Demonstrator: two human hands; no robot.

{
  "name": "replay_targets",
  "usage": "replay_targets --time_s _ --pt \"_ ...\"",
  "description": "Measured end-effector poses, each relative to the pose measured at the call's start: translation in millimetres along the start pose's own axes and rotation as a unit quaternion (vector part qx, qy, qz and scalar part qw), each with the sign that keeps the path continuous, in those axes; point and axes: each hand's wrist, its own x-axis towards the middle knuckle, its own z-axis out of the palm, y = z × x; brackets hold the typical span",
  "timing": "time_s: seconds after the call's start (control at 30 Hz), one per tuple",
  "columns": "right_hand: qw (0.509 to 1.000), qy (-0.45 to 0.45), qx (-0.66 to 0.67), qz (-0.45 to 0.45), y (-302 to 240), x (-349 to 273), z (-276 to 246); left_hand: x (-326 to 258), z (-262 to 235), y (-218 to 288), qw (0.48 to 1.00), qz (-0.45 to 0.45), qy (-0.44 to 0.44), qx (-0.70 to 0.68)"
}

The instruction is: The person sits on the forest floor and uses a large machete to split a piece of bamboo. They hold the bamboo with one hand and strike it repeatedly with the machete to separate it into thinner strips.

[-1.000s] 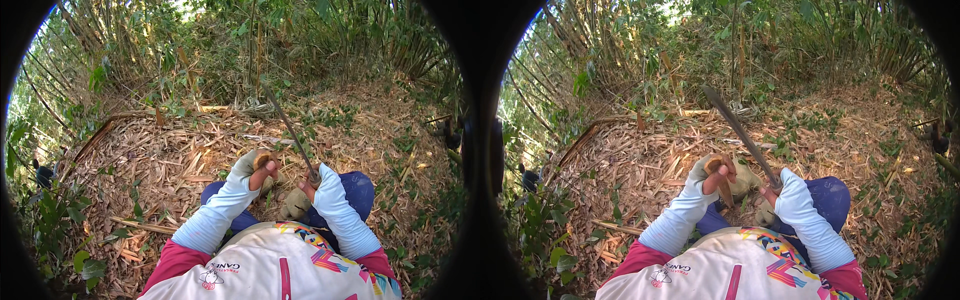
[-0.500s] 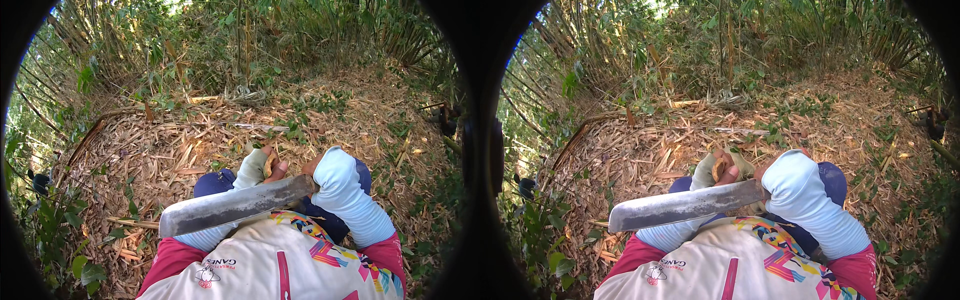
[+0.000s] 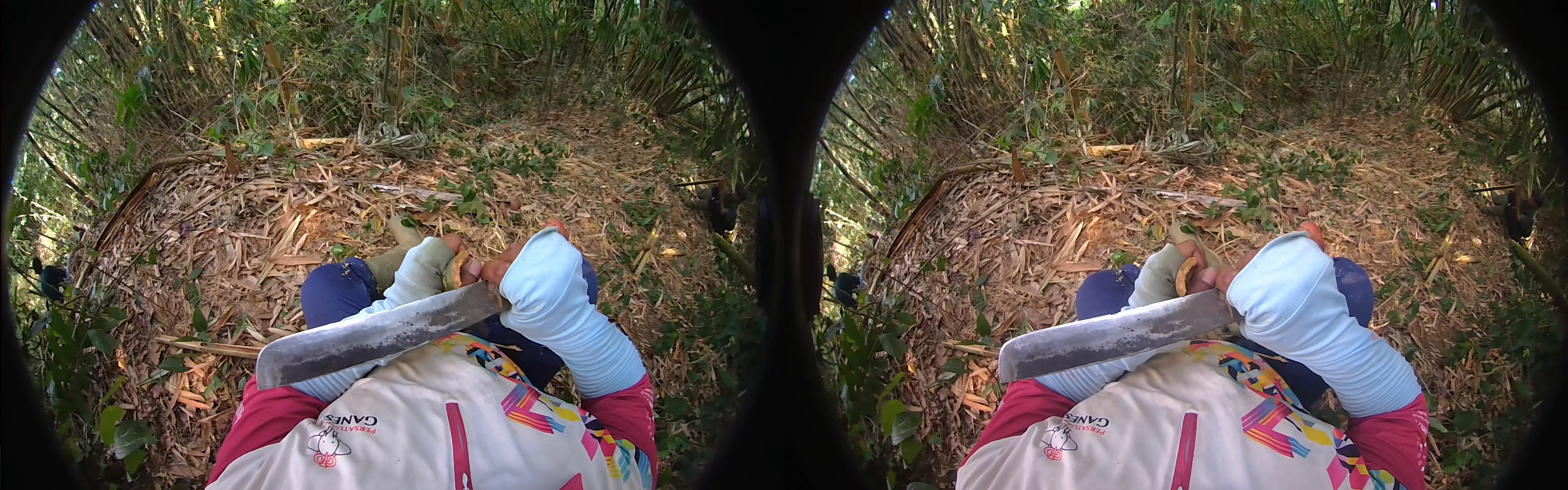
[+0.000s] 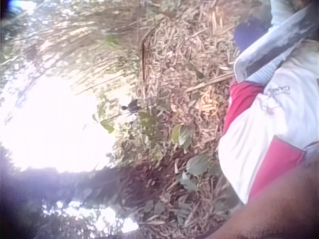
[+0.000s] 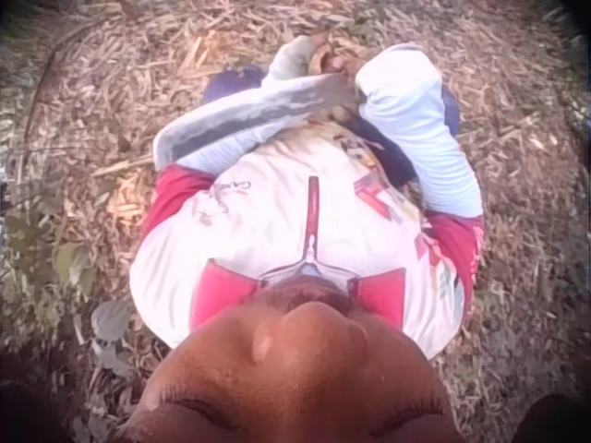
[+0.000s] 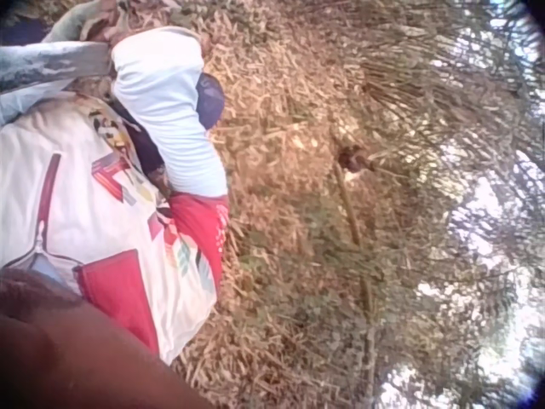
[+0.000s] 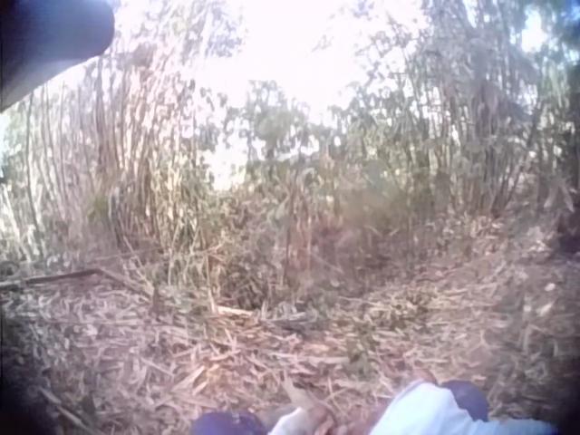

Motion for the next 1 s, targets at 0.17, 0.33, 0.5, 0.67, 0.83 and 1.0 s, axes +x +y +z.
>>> replay_targets --time_s 0.17,0.33,0.5,0.67,0.83,1.0 --pt "0.995 0.007 -0.086 -0.052 -7.8 2.2 -13.7 0.2 0.3 -0.9 0.999 -0.02 0.002 -0.026" --pt "0.995 0.031 -0.081 -0.051 -7.9 0.8 -11.1 8.9 -16.5 -12.5 0.993 0.042 -0.039 0.108" --pt "0.993 0.06 -0.075 -0.063 -6.7 2.8 -7.5 7.9 -19.8 -16.3 0.989 0.06 -0.025 0.13" --pt "0.994 0.078 -0.045 -0.06 -3.0 2.6 -4.4 2.9 -9.4 1.1 0.965 0.12 -0.053 0.226" --pt "0.991 0.068 -0.095 -0.065 -6.1 4.8 -10.4 0.5 3.1 21.7 0.969 -0.15 -0.008 -0.197" --pt "0.989 0.072 -0.108 -0.069 -9.9 8.2 -17.3 -3.0 -2.8 22.0 0.995 -0.038 -0.09 -0.016"
